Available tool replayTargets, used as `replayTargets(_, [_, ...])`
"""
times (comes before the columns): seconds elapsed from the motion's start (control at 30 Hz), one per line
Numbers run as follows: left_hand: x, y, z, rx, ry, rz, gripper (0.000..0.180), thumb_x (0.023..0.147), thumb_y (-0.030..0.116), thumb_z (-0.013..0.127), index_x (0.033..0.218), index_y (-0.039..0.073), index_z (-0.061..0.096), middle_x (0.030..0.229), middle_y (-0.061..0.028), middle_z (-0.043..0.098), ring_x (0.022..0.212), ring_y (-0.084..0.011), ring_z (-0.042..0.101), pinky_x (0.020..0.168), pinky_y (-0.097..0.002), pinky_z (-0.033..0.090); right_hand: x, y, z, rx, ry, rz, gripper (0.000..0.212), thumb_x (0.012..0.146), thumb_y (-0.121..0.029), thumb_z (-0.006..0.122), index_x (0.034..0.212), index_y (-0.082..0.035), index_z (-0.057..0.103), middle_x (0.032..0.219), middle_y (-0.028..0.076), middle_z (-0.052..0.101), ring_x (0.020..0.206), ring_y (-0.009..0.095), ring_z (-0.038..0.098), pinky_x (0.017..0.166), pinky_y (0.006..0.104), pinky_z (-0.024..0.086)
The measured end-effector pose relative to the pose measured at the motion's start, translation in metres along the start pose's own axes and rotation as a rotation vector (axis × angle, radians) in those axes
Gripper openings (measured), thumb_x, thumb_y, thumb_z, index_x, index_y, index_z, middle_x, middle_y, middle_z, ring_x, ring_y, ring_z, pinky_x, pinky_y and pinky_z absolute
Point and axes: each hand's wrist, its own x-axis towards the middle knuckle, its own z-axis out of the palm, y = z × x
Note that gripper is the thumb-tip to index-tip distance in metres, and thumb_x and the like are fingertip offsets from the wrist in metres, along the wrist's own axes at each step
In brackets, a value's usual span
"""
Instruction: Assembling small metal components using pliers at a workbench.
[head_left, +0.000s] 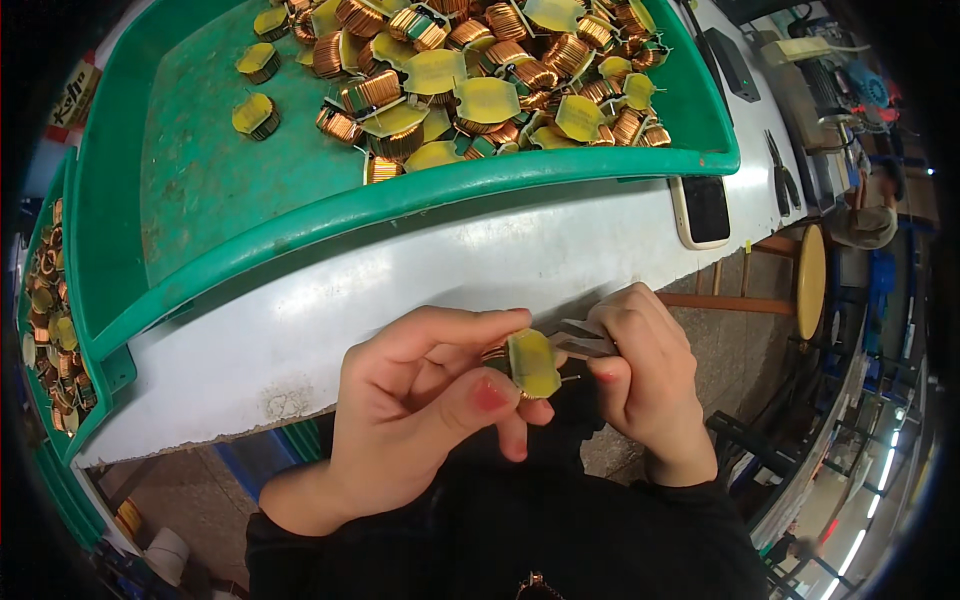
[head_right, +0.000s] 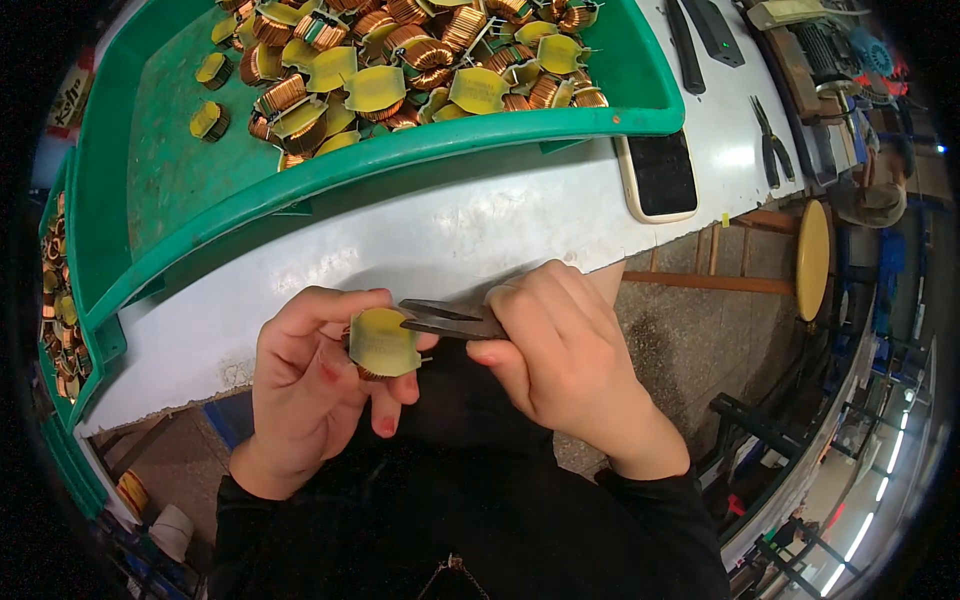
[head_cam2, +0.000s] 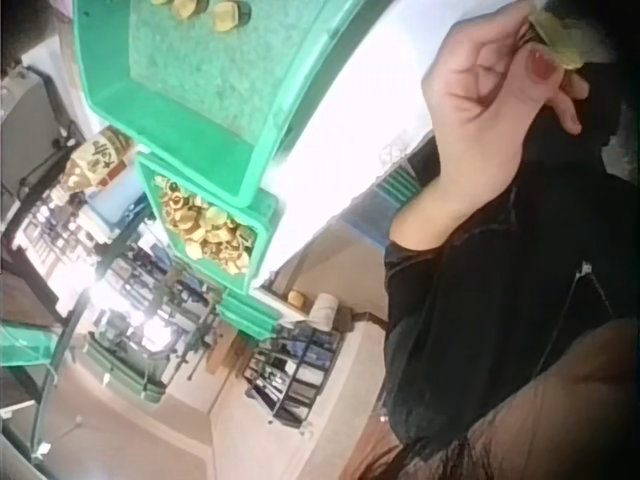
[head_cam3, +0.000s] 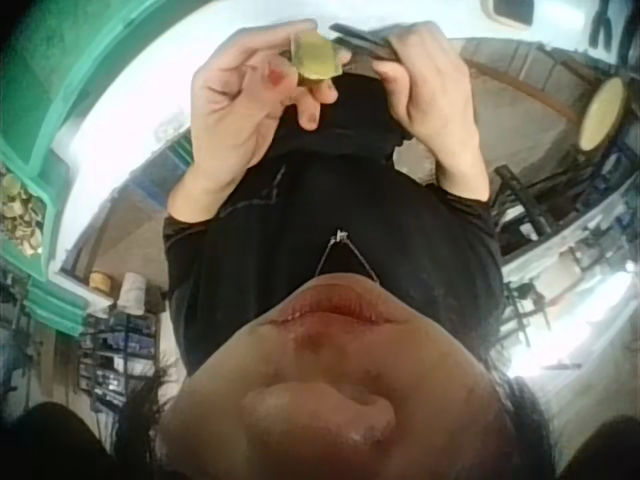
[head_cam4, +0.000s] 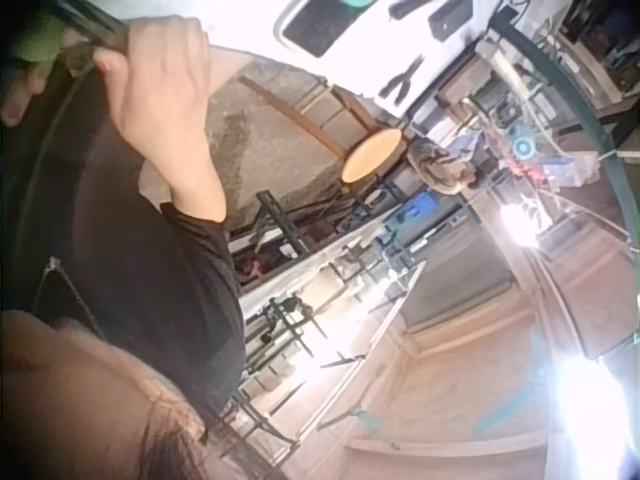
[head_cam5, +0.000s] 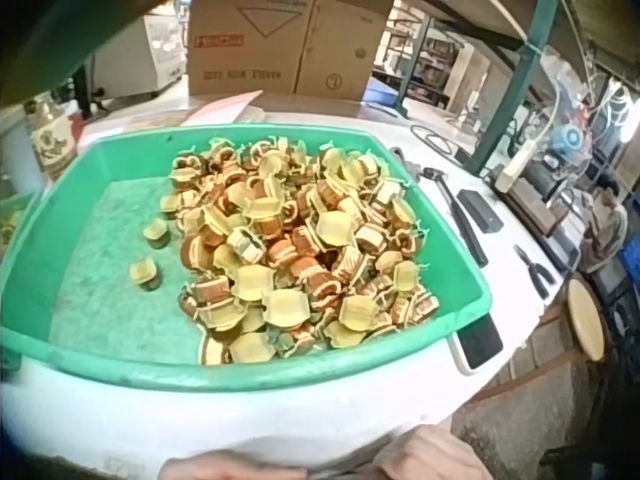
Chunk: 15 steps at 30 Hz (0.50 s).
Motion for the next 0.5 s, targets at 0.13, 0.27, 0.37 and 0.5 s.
replayTargets(0.13, [0.0,-0.002,0.001,-0.044,-0.005,0.009,0.034,0.09,0.003,0.054,0.123,-0.003,0.045,0.103,-0.0207,0.059,0.082,-0.0235,0.063,0.067,-0.0272,0.054,-0.004,0.001,0.0,-0.008,-0.001,0.0,0.019,0.085,-0.02,0.059,0.087,-0.001,0.054,0.077,0.009,0.05,0.066,0.024,0.046,0.065,0.0319,0.042])
replayTargets(0.27, [0.0,-0.005,0.001,-0.042,0.007,0.018,0.035,0.089,0.001,0.054,0.123,-0.004,0.046,0.1,-0.0201,0.06,0.079,-0.0226,0.063,0.066,-0.0265,0.054,-0.008,0.003,0.001,-0.028,-0.003,-0.012,0.02,0.084,-0.02,0.059,0.087,-0.001,0.054,0.077,0.009,0.05,0.066,0.024,0.046,0.065,0.0318,0.042])
replayTargets(0.37, [0.0,-0.008,0.0,0.045,-0.021,0.045,0.035,0.088,-0.002,0.055,0.122,-0.005,0.047,0.098,-0.0195,0.061,0.078,-0.022,0.064,0.065,-0.0259,0.054,-0.01,0.004,0.003,-0.077,0.001,-0.043,0.021,0.084,-0.021,0.06,0.088,-0.001,0.054,0.077,0.009,0.05,0.067,0.024,0.046,0.065,0.0317,0.042])
replayTargets(0.5, [-0.001,-0.01,0.002,0.065,-0.018,0.045,0.034,0.087,-0.004,0.055,0.121,-0.006,0.048,0.097,-0.0194,0.061,0.078,-0.0219,0.064,0.066,-0.0259,0.054,-0.009,0.001,0.004,-0.075,0.006,-0.063,0.022,0.083,-0.022,0.061,0.088,-0.001,0.055,0.078,0.009,0.05,0.066,0.024,0.045,0.065,0.0315,0.042])
